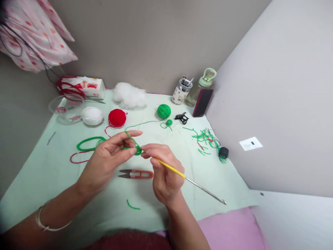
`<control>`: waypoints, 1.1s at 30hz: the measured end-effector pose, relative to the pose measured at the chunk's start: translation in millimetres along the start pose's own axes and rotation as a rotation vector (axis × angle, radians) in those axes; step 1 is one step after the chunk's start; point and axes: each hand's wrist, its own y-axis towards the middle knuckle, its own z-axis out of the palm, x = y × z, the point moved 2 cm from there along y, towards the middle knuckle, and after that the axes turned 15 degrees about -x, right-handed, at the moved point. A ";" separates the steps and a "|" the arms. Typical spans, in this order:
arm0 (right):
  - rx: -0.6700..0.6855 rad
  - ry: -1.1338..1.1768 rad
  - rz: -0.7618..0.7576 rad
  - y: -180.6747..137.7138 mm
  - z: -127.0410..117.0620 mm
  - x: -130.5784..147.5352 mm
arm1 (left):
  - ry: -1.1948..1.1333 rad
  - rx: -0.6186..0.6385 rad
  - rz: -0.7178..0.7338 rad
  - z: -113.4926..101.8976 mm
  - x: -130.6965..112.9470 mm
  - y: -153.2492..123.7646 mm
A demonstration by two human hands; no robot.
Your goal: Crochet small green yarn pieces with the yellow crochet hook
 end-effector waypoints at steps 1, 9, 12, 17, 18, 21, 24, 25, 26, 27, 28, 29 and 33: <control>0.011 0.000 -0.009 0.5 -0.4 -0.1 | -0.001 -0.010 0.009 0.8 -0.1 0.0; 0.093 -0.416 -0.340 -21.4 -0.3 -5.8 | -0.200 0.027 -0.211 7.1 2.4 -5.7; 0.032 -0.373 -0.331 -19.5 1.4 -3.5 | -0.321 0.103 -0.446 6.9 2.3 -5.0; -0.128 0.006 0.128 -1.8 1.6 -3.2 | -0.332 0.057 -0.372 3.3 -4.1 0.4; -0.137 0.075 0.225 -0.5 2.1 -5.0 | -0.304 0.060 -0.341 3.3 -4.6 0.0; -0.093 0.197 0.384 -1.2 4.7 -10.1 | -0.182 0.077 -0.267 3.7 -3.6 -3.7; -0.058 0.184 0.388 -3.9 6.1 -11.2 | -0.114 0.069 -0.199 2.9 -1.5 -6.1; -0.052 0.153 0.369 -4.8 6.3 -10.4 | -0.109 0.059 -0.180 2.7 -1.0 -6.3; -0.046 0.093 0.319 -5.7 6.3 -8.8 | -0.108 0.050 -0.165 2.7 -0.7 -6.2; -0.039 0.014 0.243 -6.7 6.2 -6.8 | -0.110 0.043 -0.163 3.2 -0.3 -6.2; -0.033 -0.072 0.153 -7.8 6.2 -4.6 | -0.120 0.039 -0.173 3.9 0.1 -6.2; -0.028 -0.148 0.061 -9.0 6.1 -2.7 | -0.140 0.036 -0.198 4.9 0.4 -6.2; -0.017 -0.202 -0.072 -10.1 4.8 -1.4 | -0.275 0.100 -0.407 8.6 3.2 -6.9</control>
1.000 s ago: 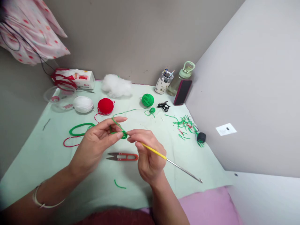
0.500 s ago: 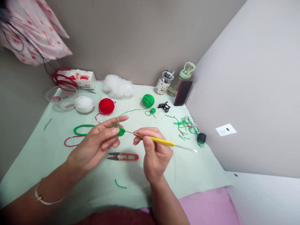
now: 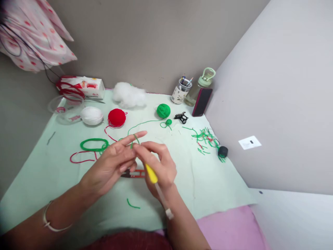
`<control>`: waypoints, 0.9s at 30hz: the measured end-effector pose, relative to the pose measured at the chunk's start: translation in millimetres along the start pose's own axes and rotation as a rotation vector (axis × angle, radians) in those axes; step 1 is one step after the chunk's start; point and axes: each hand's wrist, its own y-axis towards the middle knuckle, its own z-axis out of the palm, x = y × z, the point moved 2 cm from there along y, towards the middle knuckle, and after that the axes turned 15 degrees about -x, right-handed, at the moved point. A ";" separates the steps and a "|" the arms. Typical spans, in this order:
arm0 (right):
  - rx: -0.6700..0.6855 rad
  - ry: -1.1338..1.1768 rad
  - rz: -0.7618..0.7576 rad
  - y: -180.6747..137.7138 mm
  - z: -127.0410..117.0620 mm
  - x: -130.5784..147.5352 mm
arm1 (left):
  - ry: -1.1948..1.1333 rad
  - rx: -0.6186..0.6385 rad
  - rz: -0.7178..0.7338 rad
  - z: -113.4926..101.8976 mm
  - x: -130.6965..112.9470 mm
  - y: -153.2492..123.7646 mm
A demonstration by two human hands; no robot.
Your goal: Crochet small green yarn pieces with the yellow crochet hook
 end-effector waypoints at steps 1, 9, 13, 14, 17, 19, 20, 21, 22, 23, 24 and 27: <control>0.010 0.024 0.021 1.1 -0.4 -0.9 | -0.014 0.032 -0.053 0.0 0.9 0.3; -0.022 0.263 0.365 9.0 -3.0 -8.7 | -0.067 0.096 -0.091 -5.3 -3.4 4.8; -0.083 0.395 0.501 12.7 -3.9 -15.1 | -0.075 0.089 -0.071 -5.9 -10.8 7.2; -0.083 0.416 0.533 14.1 -3.9 -16.5 | -0.070 0.093 -0.060 -6.1 -11.7 7.8; -0.091 0.459 0.621 17.9 -3.8 -19.5 | -0.060 0.096 -0.017 -6.8 -11.7 9.1; -0.100 0.479 0.653 19.0 -3.4 -19.8 | -0.047 0.086 0.016 -7.4 -10.6 9.0; -0.104 0.494 0.660 19.0 -3.0 -19.5 | -0.032 0.081 0.031 -7.4 -10.1 8.6; -0.103 0.512 0.663 18.7 -2.3 -18.9 | -0.014 0.077 0.046 -7.3 -9.6 7.9; -0.096 0.527 0.661 18.2 -1.5 -18.2 | 0.004 0.074 0.063 -6.8 -9.3 7.1; -0.088 0.537 0.654 17.6 -0.7 -17.4 | 0.022 0.073 0.079 -6.1 -9.0 6.1; -0.081 0.537 0.643 17.0 0.2 -16.5 | 0.035 0.070 0.095 -5.3 -8.7 5.1; -0.069 0.498 0.611 15.1 2.2 -14.7 | 0.047 0.064 0.121 -2.4 -7.7 2.6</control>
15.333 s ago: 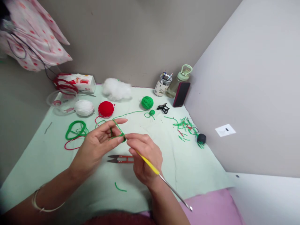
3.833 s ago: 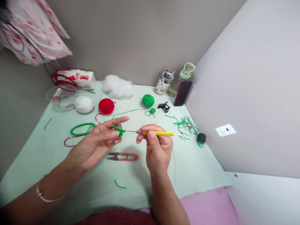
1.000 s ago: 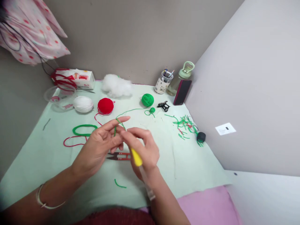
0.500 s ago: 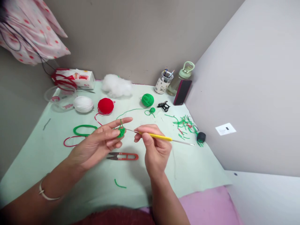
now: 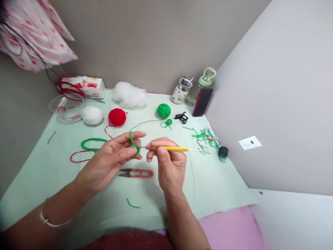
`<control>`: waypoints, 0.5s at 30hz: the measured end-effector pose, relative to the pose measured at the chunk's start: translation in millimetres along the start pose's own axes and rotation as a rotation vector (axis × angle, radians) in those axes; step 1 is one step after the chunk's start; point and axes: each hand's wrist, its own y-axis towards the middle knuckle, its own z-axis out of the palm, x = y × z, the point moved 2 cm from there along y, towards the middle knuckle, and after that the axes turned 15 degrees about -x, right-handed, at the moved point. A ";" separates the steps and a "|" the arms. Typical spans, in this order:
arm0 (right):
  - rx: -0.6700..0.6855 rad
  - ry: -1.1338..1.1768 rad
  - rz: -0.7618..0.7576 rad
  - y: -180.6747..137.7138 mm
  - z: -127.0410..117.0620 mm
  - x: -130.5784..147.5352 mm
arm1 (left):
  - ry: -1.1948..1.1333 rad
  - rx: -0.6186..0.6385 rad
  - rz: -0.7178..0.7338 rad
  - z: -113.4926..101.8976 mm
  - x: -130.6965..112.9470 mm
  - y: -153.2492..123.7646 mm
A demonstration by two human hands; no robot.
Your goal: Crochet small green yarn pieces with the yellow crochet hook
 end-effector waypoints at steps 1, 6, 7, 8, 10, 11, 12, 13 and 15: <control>-0.003 -0.013 -0.006 -0.6 0.4 -0.3 | 0.000 -0.003 -0.002 0.7 0.2 -0.5; -0.010 -0.034 -0.031 -1.2 0.2 -1.5 | -0.004 0.004 -0.072 -0.2 -0.3 -0.7; -0.012 -0.037 -0.034 -0.6 -0.5 -1.7 | -0.017 0.018 -0.093 -0.9 -0.6 -0.3; -0.015 -0.038 -0.034 0.3 -1.4 -1.7 | -0.035 0.034 -0.113 -1.7 -0.8 0.3; -0.028 -0.036 -0.018 2.9 -3.5 -1.9 | -0.074 0.065 -0.143 -3.0 -1.0 1.3; -0.035 -0.031 0.001 4.2 -4.5 -2.1 | -0.090 0.076 -0.152 -3.5 -0.9 1.7; -0.041 -0.017 0.025 5.3 -5.3 -2.3 | -0.096 0.080 -0.155 -3.8 -0.5 1.8; -0.039 0.003 0.052 5.9 -5.7 -2.6 | -0.095 0.075 -0.146 -4.0 0.0 1.7; -0.006 0.042 0.083 4.9 -4.8 -3.1 | -0.061 0.041 -0.103 -3.9 1.5 0.9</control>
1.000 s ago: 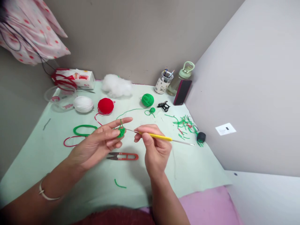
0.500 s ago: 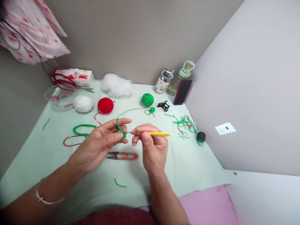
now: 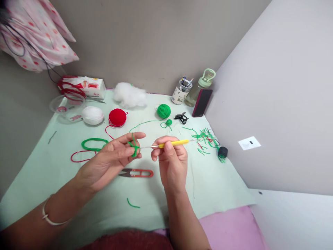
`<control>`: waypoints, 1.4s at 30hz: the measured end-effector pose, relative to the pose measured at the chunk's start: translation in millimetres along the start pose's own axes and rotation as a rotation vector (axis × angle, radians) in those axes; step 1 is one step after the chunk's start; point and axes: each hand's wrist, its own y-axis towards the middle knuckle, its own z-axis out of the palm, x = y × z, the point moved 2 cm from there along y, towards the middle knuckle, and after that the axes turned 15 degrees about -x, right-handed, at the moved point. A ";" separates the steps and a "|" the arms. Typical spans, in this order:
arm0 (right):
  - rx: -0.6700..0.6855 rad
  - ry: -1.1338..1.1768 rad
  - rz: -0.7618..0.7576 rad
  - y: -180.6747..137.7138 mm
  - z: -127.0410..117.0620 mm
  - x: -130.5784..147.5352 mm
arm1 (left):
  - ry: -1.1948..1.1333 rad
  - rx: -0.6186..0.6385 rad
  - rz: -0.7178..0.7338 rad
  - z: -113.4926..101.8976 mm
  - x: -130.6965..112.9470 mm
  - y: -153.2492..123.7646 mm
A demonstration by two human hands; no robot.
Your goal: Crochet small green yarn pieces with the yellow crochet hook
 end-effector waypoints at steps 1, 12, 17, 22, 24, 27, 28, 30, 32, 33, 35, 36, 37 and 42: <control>0.030 0.002 -0.006 -1.7 1.0 -0.3 | 0.027 -0.020 0.031 0.4 1.0 -0.6; 0.044 -0.004 -0.019 -8.9 4.3 -3.1 | 0.148 -0.081 0.251 0.1 2.7 -1.4; 0.006 0.054 0.110 -5.9 7.8 -0.9 | 0.169 -0.064 0.239 -2.5 3.4 -1.4; 0.073 0.050 0.045 -8.5 5.7 1.0 | 0.206 -0.077 0.246 -3.5 3.3 -1.9; 0.071 0.006 -0.030 -10.7 4.3 3.1 | 0.218 -0.088 0.257 -3.7 2.8 -1.7; 0.058 -0.062 -0.150 -14.1 3.0 6.4 | 0.221 -0.088 0.280 -3.0 2.3 -0.8; 0.058 -0.081 -0.186 -14.9 2.6 7.1 | 0.221 -0.087 0.283 -2.6 2.4 -0.5; 0.067 -0.114 -0.242 -16.0 1.9 7.9 | 0.225 -0.091 0.284 -1.8 2.5 -0.1; 0.080 -0.145 -0.287 -16.6 1.6 7.9 | 0.237 -0.109 0.287 -1.1 2.3 -0.2; 0.085 -0.166 -0.312 -16.9 1.6 7.9 | 0.247 -0.124 0.294 -0.9 2.0 -0.5; 0.097 -0.229 -0.393 -17.7 2.5 8.3 | 0.275 -0.165 0.316 -0.4 1.1 -1.1; 0.104 -0.268 -0.448 -18.3 3.2 8.7 | 0.291 -0.186 0.327 -0.2 0.4 -1.4; 0.112 -0.303 -0.507 -19.0 4.0 9.2 | 0.306 -0.206 0.337 0.2 -0.2 -1.7; 0.150 -0.380 -0.672 -20.3 4.7 9.5 | 0.373 -0.275 0.417 2.8 -2.3 -3.2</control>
